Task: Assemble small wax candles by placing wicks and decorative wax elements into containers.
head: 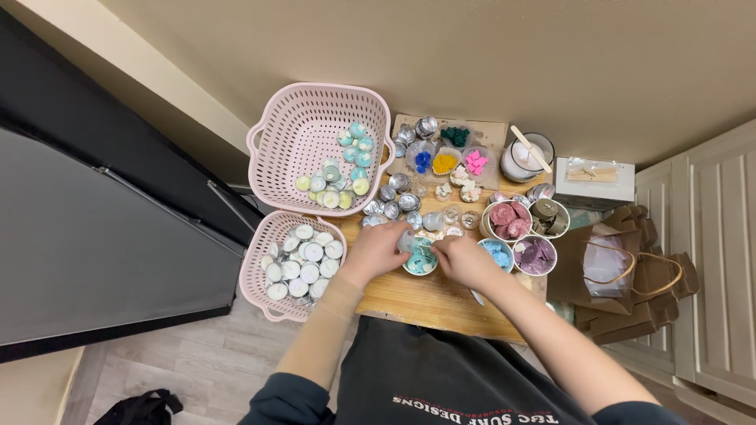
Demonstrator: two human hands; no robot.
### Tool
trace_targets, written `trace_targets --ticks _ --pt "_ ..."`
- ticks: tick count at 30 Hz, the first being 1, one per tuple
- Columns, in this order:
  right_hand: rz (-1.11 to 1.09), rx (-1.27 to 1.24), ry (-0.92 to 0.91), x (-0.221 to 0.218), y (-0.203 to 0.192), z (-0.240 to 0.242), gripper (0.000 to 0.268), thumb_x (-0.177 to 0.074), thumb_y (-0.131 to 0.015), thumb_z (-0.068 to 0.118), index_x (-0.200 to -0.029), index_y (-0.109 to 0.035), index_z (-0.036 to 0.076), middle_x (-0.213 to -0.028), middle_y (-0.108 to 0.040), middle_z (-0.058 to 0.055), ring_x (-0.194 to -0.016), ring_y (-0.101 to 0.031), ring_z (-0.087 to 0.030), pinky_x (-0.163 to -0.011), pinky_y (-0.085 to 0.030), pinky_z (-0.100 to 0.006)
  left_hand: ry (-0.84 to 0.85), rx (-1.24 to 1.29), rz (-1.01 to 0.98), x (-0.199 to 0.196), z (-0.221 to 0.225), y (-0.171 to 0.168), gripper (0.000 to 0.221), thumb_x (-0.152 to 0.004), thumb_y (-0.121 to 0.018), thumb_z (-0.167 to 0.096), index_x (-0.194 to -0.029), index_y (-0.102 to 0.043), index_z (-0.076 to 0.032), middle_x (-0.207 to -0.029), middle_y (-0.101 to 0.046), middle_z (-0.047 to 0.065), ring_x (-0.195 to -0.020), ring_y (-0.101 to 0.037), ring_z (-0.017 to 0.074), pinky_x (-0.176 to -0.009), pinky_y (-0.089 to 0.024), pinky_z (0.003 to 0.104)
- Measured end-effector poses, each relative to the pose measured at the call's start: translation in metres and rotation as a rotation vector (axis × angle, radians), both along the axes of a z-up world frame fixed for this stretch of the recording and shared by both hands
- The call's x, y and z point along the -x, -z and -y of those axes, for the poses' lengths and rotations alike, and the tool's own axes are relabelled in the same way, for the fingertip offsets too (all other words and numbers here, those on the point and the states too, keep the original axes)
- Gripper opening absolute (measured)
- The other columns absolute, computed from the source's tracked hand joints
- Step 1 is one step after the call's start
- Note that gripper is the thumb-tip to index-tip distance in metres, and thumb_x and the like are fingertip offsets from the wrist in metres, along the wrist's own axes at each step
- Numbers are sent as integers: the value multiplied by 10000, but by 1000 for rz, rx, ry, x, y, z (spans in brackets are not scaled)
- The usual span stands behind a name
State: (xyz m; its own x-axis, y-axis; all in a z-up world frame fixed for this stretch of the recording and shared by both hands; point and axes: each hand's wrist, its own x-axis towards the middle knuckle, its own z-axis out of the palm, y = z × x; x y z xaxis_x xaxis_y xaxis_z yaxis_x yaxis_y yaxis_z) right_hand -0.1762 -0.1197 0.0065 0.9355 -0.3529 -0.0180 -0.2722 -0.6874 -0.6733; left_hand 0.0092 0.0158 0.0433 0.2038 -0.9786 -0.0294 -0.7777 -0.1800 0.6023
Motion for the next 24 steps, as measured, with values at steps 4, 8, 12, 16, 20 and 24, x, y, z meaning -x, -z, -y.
trace_targets --ticks 4,8,12,16,20,24 --pt "47 48 30 3 5 -23 192 -930 -642 171 -849 -692 5 -767 -683 -183 -729 -667 -404 -670 -532 -501 -104 20 50 15 -6 20 393 -748 -778 -250 -1109 -663 -144 -989 -748 68 -914 -719 286 -765 -514 452" --pt "-22 36 73 8 5 -31 196 -944 -625 174 -852 -683 10 -777 -684 -175 -721 -665 -402 -657 -533 -497 -152 114 121 19 -8 36 418 -725 -783 -247 -1113 -668 -142 -993 -752 56 -942 -712 262 -780 -454 443" --pt "25 40 56 13 0 -33 172 -922 -624 165 -864 -699 23 -781 -689 -163 -716 -670 -387 -653 -537 -485 -161 116 139 19 -10 39 432 -735 -782 -251 -1136 -668 -138 -996 -751 48 -949 -710 248 -799 -434 438" --pt "1 60 96 15 -7 -35 189 -942 -632 171 -853 -700 18 -777 -680 -168 -718 -664 -391 -651 -532 -487 -180 101 105 18 -12 32 379 -744 -776 -243 -1101 -682 -159 -987 -759 28 -946 -718 236 -799 -436 434" --pt "48 81 134 16 -20 -38 144 -910 -660 165 -911 -732 40 -733 -659 -156 -668 -653 -373 -615 -521 -476 -220 110 -28 15 -19 18 349 -748 -795 -255 -1067 -699 -150 -980 -762 39 -907 -724 262 -791 -493 415" --pt "180 157 180 22 -9 -39 146 -891 -689 154 -977 -750 53 -690 -609 -142 -643 -635 -342 -570 -504 -458 -292 173 -280 15 -29 7 392 -756 -833 -282 -1073 -688 -102 -1006 -757 92 -873 -737 277 -770 -566 382"
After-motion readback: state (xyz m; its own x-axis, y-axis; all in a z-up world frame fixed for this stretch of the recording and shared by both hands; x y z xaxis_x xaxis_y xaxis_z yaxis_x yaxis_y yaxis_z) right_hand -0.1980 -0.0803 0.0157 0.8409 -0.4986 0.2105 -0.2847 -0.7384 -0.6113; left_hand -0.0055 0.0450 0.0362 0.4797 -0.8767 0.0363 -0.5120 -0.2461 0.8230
